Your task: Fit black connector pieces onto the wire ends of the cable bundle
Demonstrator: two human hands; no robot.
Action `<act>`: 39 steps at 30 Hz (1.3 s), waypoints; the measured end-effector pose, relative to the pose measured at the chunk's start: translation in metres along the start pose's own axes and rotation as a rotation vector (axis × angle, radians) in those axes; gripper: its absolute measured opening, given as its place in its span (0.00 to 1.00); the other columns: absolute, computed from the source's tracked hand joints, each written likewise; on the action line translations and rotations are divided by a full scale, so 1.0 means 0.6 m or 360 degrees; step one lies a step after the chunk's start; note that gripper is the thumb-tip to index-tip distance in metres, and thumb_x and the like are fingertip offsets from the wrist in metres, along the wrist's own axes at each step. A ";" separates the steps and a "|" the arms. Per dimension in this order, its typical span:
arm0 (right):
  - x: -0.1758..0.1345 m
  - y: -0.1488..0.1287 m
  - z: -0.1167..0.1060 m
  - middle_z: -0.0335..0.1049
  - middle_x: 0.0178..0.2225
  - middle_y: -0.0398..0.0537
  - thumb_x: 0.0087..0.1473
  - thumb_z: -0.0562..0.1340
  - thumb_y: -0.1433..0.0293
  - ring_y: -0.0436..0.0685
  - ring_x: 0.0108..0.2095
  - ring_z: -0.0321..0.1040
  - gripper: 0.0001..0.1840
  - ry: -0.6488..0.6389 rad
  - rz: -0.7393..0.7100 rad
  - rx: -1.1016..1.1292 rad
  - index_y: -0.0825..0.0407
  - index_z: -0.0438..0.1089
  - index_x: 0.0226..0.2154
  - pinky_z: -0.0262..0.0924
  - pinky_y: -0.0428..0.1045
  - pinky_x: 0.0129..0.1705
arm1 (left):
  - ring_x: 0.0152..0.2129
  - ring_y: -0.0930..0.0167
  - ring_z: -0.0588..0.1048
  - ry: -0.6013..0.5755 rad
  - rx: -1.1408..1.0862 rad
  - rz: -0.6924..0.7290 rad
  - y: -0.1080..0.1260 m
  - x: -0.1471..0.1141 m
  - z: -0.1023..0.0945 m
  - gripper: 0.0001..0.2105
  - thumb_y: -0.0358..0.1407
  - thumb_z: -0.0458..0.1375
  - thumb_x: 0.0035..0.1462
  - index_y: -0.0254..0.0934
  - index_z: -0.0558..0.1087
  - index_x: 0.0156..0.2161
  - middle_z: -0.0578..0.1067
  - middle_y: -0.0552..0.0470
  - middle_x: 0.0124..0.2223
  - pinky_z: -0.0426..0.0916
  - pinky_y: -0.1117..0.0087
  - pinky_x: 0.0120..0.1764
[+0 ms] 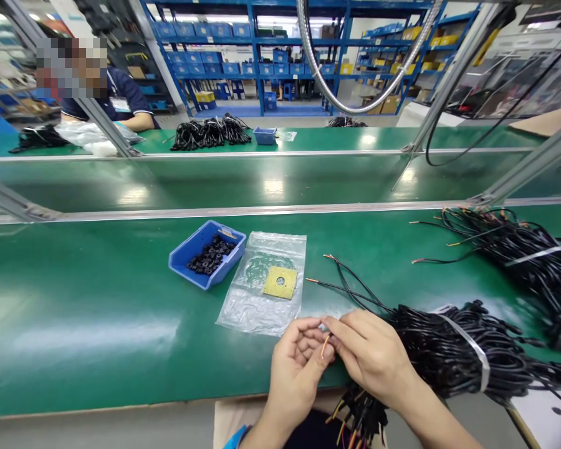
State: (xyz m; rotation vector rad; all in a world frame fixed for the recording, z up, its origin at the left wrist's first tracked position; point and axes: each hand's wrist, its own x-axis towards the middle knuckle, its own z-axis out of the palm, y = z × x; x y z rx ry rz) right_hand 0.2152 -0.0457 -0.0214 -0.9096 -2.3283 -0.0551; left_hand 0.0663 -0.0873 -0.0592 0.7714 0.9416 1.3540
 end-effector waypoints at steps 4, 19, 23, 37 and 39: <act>-0.009 0.009 0.005 0.68 0.25 0.46 0.62 0.55 0.74 0.52 0.26 0.62 0.12 0.0021 0.0018 0.0079 0.56 0.72 0.44 0.59 0.47 0.30 | 0.30 0.71 0.76 -0.0017 0.0352 0.0127 0.004 -0.001 -0.002 0.09 0.40 0.62 0.59 0.36 0.74 0.40 0.77 0.49 0.35 0.72 0.71 0.36; -0.022 0.028 0.021 0.67 0.21 0.43 0.64 0.55 0.72 0.50 0.19 0.63 0.11 0.0171 -0.0182 0.0238 0.54 0.73 0.40 0.57 0.48 0.25 | 0.26 0.70 0.73 0.0054 0.1643 0.0506 0.161 0.052 -0.065 0.09 0.35 0.56 0.59 0.36 0.76 0.30 0.77 0.51 0.28 0.66 0.72 0.31; -0.018 0.024 0.025 0.68 0.21 0.43 0.65 0.54 0.68 0.50 0.20 0.65 0.14 0.0208 -0.0116 0.0111 0.52 0.75 0.36 0.57 0.48 0.27 | 0.34 0.65 0.77 0.0537 0.2046 0.0563 0.253 0.146 -0.151 0.09 0.33 0.55 0.59 0.36 0.78 0.38 0.80 0.47 0.38 0.69 0.68 0.40; -0.028 0.026 0.037 0.66 0.22 0.43 0.67 0.53 0.67 0.51 0.23 0.63 0.16 0.0209 -0.0013 0.0039 0.52 0.74 0.34 0.54 0.49 0.30 | 0.35 0.64 0.79 0.0366 0.1483 0.0422 0.263 0.229 -0.219 0.06 0.36 0.64 0.51 0.36 0.74 0.33 0.78 0.50 0.32 0.74 0.62 0.41; -0.030 0.027 0.042 0.67 0.23 0.43 0.67 0.53 0.67 0.51 0.24 0.64 0.16 0.0240 0.0000 0.0041 0.51 0.74 0.34 0.54 0.49 0.31 | 0.33 0.65 0.80 0.0293 0.1267 0.0406 0.268 0.215 -0.214 0.12 0.42 0.64 0.51 0.34 0.74 0.36 0.78 0.49 0.32 0.76 0.64 0.38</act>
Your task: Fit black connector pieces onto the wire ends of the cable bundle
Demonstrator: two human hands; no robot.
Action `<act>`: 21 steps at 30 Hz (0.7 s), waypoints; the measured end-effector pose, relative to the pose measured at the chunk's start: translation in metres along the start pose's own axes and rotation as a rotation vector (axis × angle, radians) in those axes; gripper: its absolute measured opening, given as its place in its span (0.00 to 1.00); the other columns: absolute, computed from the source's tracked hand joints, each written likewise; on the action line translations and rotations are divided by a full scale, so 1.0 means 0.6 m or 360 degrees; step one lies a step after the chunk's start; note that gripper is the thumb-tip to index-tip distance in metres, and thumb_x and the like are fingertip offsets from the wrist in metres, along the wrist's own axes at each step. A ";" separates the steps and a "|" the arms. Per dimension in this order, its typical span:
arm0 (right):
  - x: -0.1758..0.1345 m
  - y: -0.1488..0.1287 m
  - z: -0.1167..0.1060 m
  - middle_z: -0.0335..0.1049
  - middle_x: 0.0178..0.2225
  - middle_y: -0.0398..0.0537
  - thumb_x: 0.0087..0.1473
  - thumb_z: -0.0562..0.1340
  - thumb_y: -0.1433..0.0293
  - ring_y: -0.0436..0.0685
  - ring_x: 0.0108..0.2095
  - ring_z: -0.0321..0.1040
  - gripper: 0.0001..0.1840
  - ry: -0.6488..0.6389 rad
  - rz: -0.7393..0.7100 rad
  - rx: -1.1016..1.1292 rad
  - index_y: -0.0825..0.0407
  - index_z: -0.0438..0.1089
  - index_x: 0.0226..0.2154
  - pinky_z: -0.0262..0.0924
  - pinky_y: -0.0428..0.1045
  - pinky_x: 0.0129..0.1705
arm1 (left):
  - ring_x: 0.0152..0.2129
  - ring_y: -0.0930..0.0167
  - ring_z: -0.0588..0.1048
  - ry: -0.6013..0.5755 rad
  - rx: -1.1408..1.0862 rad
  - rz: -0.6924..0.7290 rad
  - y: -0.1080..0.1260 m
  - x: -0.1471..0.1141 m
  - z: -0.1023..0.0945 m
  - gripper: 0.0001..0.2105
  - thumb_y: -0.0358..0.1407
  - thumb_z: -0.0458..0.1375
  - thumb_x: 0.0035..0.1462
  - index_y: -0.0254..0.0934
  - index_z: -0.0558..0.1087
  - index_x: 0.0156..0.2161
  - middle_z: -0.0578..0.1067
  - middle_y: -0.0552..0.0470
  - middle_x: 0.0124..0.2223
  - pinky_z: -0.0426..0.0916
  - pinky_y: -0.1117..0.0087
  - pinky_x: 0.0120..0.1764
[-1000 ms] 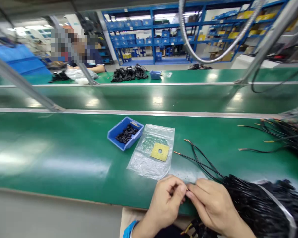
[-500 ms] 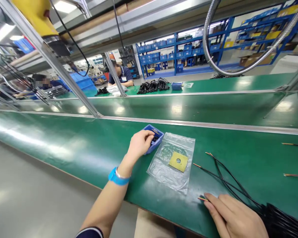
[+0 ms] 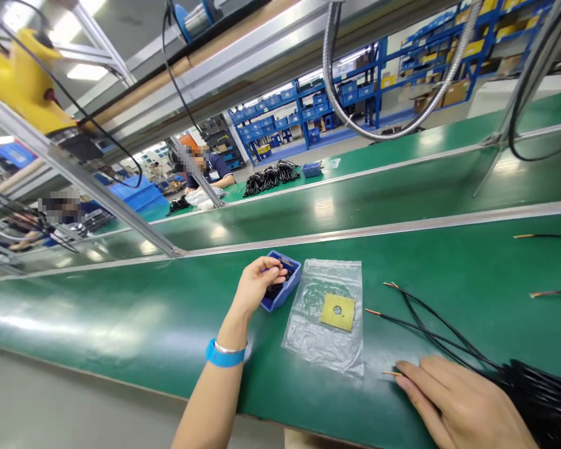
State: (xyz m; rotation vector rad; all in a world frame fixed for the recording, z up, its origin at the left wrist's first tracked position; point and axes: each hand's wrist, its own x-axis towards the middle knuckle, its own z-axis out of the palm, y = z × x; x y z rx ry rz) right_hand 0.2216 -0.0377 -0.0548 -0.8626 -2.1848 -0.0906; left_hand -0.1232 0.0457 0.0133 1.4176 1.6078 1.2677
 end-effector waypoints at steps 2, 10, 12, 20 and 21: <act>-0.003 0.001 0.004 0.67 0.24 0.43 0.67 0.52 0.68 0.51 0.25 0.64 0.16 0.0028 0.0029 0.0008 0.51 0.74 0.35 0.54 0.49 0.32 | 0.30 0.67 0.80 -0.0057 -0.0188 -0.0007 0.008 -0.012 0.001 0.17 0.45 0.67 0.47 0.32 0.76 0.37 0.78 0.48 0.32 0.76 0.66 0.35; -0.005 -0.004 0.003 0.67 0.25 0.43 0.66 0.52 0.69 0.52 0.25 0.63 0.15 0.0013 0.0143 0.0072 0.50 0.73 0.34 0.51 0.50 0.31 | 0.26 0.75 0.75 -0.0298 -0.0584 0.0007 0.031 -0.046 0.037 0.17 0.41 0.73 0.42 0.33 0.80 0.36 0.75 0.49 0.35 0.72 0.77 0.27; -0.003 -0.006 0.002 0.66 0.24 0.43 0.66 0.53 0.70 0.52 0.25 0.62 0.15 0.0016 0.0159 0.0074 0.50 0.72 0.32 0.50 0.50 0.31 | 0.27 0.73 0.77 -0.0362 -0.0577 -0.0012 0.033 -0.053 0.048 0.16 0.40 0.72 0.44 0.34 0.78 0.38 0.75 0.50 0.34 0.74 0.75 0.29; -0.006 -0.004 0.006 0.64 0.24 0.43 0.66 0.53 0.69 0.54 0.26 0.60 0.14 -0.0048 0.0219 0.0081 0.50 0.71 0.31 0.46 0.51 0.31 | 0.33 0.65 0.80 -0.0584 -0.0044 0.0162 0.026 -0.066 0.093 0.08 0.37 0.62 0.52 0.34 0.75 0.35 0.75 0.45 0.40 0.76 0.66 0.34; -0.007 -0.004 0.006 0.64 0.24 0.43 0.66 0.53 0.69 0.54 0.26 0.59 0.14 -0.0058 0.0225 0.0082 0.50 0.71 0.31 0.46 0.51 0.31 | 0.34 0.65 0.80 -0.0618 0.0070 0.0212 0.025 -0.066 0.103 0.07 0.36 0.61 0.53 0.34 0.76 0.36 0.76 0.44 0.40 0.76 0.65 0.35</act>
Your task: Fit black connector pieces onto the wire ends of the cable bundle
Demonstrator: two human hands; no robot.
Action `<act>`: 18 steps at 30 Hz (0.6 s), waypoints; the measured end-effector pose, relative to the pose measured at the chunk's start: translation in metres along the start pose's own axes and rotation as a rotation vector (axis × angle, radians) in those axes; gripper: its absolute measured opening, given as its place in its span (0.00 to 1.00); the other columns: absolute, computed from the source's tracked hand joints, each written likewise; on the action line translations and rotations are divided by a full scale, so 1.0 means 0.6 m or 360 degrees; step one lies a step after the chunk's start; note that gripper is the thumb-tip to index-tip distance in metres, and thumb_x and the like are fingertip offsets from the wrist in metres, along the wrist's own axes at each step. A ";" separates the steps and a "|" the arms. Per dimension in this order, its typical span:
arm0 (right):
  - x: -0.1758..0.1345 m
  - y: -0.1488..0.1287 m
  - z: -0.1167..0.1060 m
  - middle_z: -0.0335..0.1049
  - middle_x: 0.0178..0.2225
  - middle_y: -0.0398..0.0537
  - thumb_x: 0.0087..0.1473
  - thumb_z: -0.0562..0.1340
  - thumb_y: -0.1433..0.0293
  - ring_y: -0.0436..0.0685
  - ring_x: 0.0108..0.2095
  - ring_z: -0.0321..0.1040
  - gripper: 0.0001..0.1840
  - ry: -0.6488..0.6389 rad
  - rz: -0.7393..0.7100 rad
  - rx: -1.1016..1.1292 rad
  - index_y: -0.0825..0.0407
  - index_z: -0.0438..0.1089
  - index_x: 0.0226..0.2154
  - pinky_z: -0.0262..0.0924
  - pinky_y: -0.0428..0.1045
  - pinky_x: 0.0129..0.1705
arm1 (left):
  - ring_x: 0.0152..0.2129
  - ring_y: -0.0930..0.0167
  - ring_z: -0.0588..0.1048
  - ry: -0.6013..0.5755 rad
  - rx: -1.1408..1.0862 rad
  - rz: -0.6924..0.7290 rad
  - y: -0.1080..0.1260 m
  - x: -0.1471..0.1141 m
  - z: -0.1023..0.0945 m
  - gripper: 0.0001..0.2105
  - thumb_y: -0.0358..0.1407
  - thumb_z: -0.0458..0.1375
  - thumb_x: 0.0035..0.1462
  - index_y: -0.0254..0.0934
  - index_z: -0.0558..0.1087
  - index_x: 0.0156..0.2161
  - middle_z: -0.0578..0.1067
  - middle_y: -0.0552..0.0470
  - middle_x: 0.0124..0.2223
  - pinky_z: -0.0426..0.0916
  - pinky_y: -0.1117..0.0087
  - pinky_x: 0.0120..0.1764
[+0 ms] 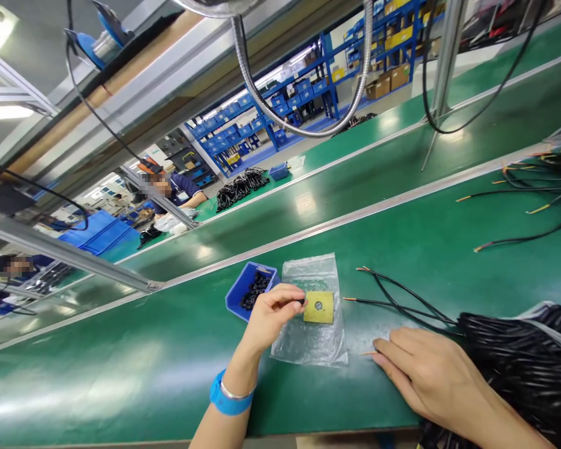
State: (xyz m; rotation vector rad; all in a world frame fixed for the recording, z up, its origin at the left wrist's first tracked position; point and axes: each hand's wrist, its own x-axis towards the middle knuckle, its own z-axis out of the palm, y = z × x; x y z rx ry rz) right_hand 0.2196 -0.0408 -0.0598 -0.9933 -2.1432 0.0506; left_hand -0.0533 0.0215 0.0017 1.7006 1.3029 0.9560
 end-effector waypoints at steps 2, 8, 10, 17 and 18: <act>0.000 0.000 0.000 0.64 0.24 0.43 0.66 0.53 0.69 0.54 0.26 0.59 0.14 -0.0014 0.0005 -0.0002 0.50 0.71 0.31 0.46 0.51 0.31 | 0.34 0.65 0.79 -0.0086 0.0265 0.0058 0.000 0.007 0.022 0.09 0.32 0.59 0.54 0.34 0.77 0.40 0.77 0.44 0.39 0.75 0.64 0.37; 0.002 -0.003 -0.004 0.64 0.24 0.43 0.65 0.53 0.68 0.54 0.26 0.58 0.15 -0.0021 0.0033 -0.0012 0.50 0.70 0.30 0.45 0.51 0.31 | 0.35 0.60 0.76 -0.0316 0.1037 0.0208 0.014 0.031 0.072 0.14 0.25 0.56 0.53 0.37 0.74 0.45 0.77 0.46 0.34 0.71 0.54 0.43; 0.002 -0.003 -0.004 0.64 0.24 0.43 0.65 0.53 0.68 0.55 0.26 0.57 0.15 -0.0031 0.0037 -0.0014 0.50 0.70 0.29 0.45 0.51 0.30 | 0.33 0.59 0.76 -0.0382 0.1202 0.0230 0.019 0.039 0.077 0.16 0.23 0.55 0.53 0.37 0.73 0.46 0.76 0.47 0.31 0.71 0.54 0.42; 0.004 -0.005 -0.014 0.68 0.27 0.46 0.64 0.53 0.71 0.55 0.27 0.62 0.10 0.0082 0.0055 0.0078 0.55 0.69 0.42 0.51 0.50 0.30 | 0.33 0.56 0.77 -0.0392 0.1364 0.0216 0.036 0.035 0.086 0.18 0.22 0.53 0.54 0.33 0.70 0.51 0.78 0.42 0.34 0.72 0.52 0.39; 0.005 -0.006 -0.016 0.68 0.27 0.46 0.64 0.54 0.73 0.54 0.28 0.63 0.09 0.0113 0.0072 0.0121 0.55 0.69 0.41 0.52 0.50 0.31 | 0.35 0.58 0.78 -0.0354 0.1255 0.0192 0.040 0.022 0.089 0.18 0.23 0.53 0.55 0.33 0.69 0.52 0.79 0.41 0.36 0.73 0.54 0.41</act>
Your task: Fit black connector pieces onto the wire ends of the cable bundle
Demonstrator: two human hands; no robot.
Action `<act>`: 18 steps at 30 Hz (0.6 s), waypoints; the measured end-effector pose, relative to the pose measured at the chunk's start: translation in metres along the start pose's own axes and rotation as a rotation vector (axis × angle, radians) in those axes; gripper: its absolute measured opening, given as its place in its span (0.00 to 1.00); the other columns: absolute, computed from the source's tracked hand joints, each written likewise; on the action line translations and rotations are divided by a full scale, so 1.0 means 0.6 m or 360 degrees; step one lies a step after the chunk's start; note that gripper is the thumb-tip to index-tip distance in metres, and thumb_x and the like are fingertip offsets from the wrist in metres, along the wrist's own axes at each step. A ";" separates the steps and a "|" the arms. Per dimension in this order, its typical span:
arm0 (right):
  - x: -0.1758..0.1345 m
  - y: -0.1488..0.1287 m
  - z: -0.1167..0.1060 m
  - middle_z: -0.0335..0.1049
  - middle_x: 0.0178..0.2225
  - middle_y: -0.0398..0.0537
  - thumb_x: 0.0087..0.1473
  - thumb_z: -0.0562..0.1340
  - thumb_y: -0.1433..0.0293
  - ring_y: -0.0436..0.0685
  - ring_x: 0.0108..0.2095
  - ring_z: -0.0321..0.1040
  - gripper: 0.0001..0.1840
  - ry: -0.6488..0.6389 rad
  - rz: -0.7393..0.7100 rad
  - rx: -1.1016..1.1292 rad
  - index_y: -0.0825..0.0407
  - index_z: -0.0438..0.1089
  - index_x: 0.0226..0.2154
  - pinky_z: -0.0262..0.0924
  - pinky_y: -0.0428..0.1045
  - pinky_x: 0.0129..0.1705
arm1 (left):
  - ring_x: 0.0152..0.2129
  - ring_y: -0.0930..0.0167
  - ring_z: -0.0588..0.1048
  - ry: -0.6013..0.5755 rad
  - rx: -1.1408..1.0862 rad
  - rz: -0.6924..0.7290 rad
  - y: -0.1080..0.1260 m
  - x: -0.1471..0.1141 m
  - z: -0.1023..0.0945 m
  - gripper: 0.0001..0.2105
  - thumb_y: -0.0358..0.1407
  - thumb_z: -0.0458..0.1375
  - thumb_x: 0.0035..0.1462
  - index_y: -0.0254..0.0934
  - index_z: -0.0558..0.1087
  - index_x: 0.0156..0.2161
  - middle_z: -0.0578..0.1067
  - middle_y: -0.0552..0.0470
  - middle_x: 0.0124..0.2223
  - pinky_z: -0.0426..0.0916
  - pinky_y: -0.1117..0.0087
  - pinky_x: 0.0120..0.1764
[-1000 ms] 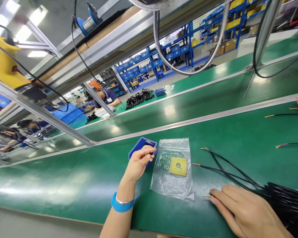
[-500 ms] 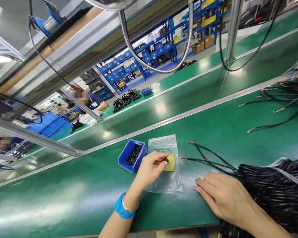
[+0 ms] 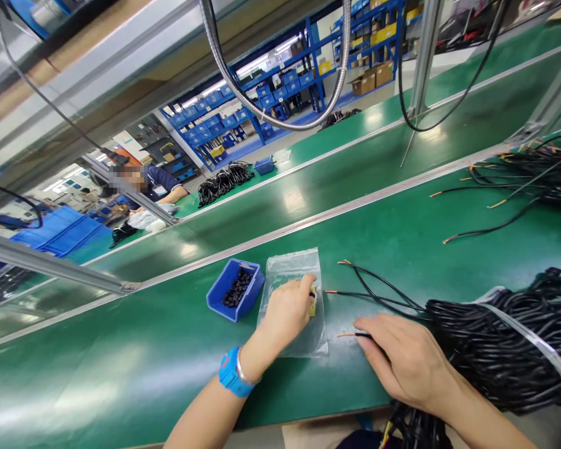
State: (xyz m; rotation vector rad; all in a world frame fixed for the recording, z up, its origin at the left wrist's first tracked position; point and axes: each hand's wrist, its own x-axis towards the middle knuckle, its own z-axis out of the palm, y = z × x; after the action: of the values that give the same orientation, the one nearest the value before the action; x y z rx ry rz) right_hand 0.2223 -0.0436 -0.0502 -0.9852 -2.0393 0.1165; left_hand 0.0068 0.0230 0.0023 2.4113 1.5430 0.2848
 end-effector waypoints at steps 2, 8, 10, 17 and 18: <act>0.003 -0.002 -0.003 0.68 0.27 0.47 0.62 0.55 0.75 0.54 0.28 0.63 0.07 0.0052 0.0017 0.0076 0.55 0.68 0.39 0.54 0.50 0.31 | 0.37 0.63 0.79 0.0092 -0.0515 -0.0108 0.020 -0.033 0.010 0.16 0.25 0.55 0.57 0.34 0.70 0.52 0.80 0.42 0.40 0.74 0.61 0.42; 0.011 -0.002 -0.008 0.73 0.31 0.49 0.58 0.59 0.80 0.54 0.31 0.66 0.08 0.0193 -0.0094 0.0162 0.56 0.69 0.40 0.59 0.50 0.34 | 0.27 0.73 0.79 0.0464 -0.2372 -0.0759 0.076 -0.115 0.082 0.11 0.35 0.70 0.49 0.34 0.77 0.36 0.80 0.50 0.33 0.75 0.74 0.36; 0.010 -0.002 -0.009 0.74 0.32 0.49 0.57 0.61 0.80 0.54 0.31 0.67 0.09 0.0202 -0.0125 0.0151 0.56 0.70 0.41 0.60 0.50 0.34 | 0.26 0.74 0.79 0.0605 -0.2627 -0.0860 0.086 -0.119 0.105 0.13 0.37 0.73 0.44 0.34 0.78 0.34 0.81 0.51 0.32 0.75 0.75 0.35; 0.006 0.000 -0.010 0.75 0.32 0.49 0.55 0.61 0.81 0.53 0.31 0.69 0.10 0.0132 -0.0124 0.0114 0.55 0.71 0.40 0.61 0.50 0.33 | 0.25 0.74 0.81 0.0764 -0.2867 -0.0891 0.093 -0.112 0.119 0.13 0.36 0.75 0.39 0.36 0.80 0.32 0.82 0.52 0.30 0.76 0.78 0.32; 0.006 0.000 -0.009 0.75 0.31 0.49 0.55 0.61 0.81 0.53 0.31 0.69 0.10 0.0131 -0.0118 0.0113 0.55 0.72 0.40 0.62 0.50 0.33 | 0.25 0.74 0.81 0.0754 -0.2861 -0.0877 0.093 -0.113 0.118 0.13 0.36 0.75 0.40 0.36 0.81 0.32 0.82 0.52 0.30 0.76 0.78 0.32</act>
State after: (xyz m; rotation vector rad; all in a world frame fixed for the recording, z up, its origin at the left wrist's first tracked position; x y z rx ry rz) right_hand 0.2251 -0.0426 -0.0443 -0.8563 -1.9800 0.1064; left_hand 0.0482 -0.0693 -0.0483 0.5160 1.0257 1.3728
